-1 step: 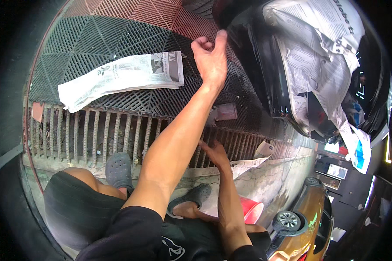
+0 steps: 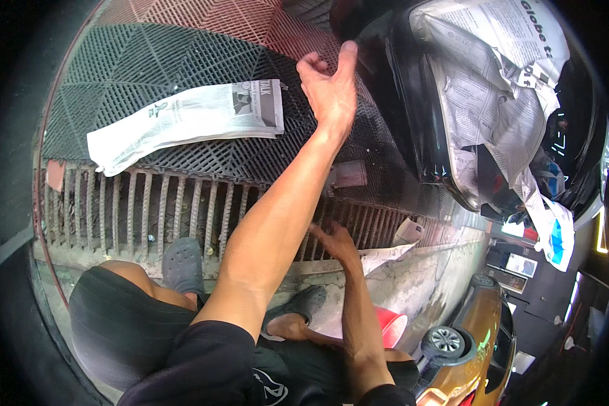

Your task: The person uses a spray gun to apply paint to the front bumper of a car while adjusting newspaper masking to protect adjacent areas. The person repeatedly sprays, pauses to reposition the newspaper, and continues spraying the bumper surface.

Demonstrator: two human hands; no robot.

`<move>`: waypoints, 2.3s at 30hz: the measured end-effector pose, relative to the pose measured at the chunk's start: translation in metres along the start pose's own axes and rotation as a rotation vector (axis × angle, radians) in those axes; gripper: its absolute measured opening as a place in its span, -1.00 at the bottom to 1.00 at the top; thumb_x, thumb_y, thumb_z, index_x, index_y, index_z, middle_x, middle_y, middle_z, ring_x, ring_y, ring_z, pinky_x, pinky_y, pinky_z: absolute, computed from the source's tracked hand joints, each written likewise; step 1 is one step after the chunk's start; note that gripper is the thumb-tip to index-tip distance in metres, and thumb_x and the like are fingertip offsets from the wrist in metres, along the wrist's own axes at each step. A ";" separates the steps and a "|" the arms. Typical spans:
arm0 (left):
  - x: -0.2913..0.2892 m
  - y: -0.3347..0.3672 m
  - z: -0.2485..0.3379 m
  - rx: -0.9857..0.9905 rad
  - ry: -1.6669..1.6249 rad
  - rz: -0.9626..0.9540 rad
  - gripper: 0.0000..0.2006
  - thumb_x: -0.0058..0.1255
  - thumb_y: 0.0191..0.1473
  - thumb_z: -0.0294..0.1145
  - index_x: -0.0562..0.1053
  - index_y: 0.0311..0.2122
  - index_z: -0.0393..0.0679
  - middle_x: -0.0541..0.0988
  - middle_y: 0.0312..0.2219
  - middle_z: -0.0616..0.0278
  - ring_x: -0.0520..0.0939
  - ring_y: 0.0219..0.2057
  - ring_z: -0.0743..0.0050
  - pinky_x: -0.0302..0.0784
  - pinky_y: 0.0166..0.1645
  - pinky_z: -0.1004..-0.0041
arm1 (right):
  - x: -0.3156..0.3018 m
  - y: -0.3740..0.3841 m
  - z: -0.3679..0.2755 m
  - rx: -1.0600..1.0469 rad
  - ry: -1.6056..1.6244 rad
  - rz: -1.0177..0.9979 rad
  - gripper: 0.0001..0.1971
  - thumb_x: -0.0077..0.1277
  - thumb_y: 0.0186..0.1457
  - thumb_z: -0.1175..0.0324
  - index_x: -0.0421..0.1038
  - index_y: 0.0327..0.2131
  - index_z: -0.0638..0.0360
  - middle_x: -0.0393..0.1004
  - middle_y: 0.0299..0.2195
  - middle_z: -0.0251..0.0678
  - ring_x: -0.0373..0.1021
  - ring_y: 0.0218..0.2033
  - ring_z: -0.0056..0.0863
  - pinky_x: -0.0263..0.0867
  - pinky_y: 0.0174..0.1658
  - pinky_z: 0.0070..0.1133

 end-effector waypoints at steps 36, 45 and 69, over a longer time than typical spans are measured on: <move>0.025 -0.038 -0.020 0.022 0.275 -0.147 0.32 0.32 -0.09 0.42 -0.08 0.44 -0.42 0.01 0.38 -0.36 0.04 0.43 -0.29 -0.01 0.49 -0.03 | -0.108 -0.170 -0.087 -0.298 -0.596 0.098 -0.25 0.20 0.20 -0.07 0.33 0.25 0.36 0.43 0.19 0.15 0.40 0.18 0.12 0.34 0.23 -0.21; 0.027 -0.037 -0.023 0.018 0.195 -0.138 0.30 0.25 -0.05 0.46 -0.08 0.45 -0.41 -0.01 0.39 -0.32 -0.01 0.45 -0.27 -0.03 0.50 -0.01 | -0.112 -0.174 -0.087 -0.319 -0.589 0.118 -0.26 0.21 0.21 -0.06 0.34 0.25 0.34 0.44 0.16 0.20 0.40 0.17 0.13 0.35 0.22 -0.23; 0.012 -0.071 -0.076 0.129 0.513 -0.274 0.30 0.37 -0.18 0.45 0.04 0.40 -0.36 0.11 0.35 -0.33 0.16 0.37 -0.30 0.07 0.44 -0.07 | -0.119 -0.196 -0.092 -0.358 -0.631 0.185 -0.22 0.18 0.19 -0.12 0.32 0.26 0.31 0.44 0.18 0.07 0.43 0.16 0.01 0.32 0.22 -0.22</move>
Point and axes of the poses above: each hand's wrist, its own y-axis towards the middle knuckle, its own x-axis out of the palm, z = x × y, the point moved 6 cm from there along y, towards the middle knuckle
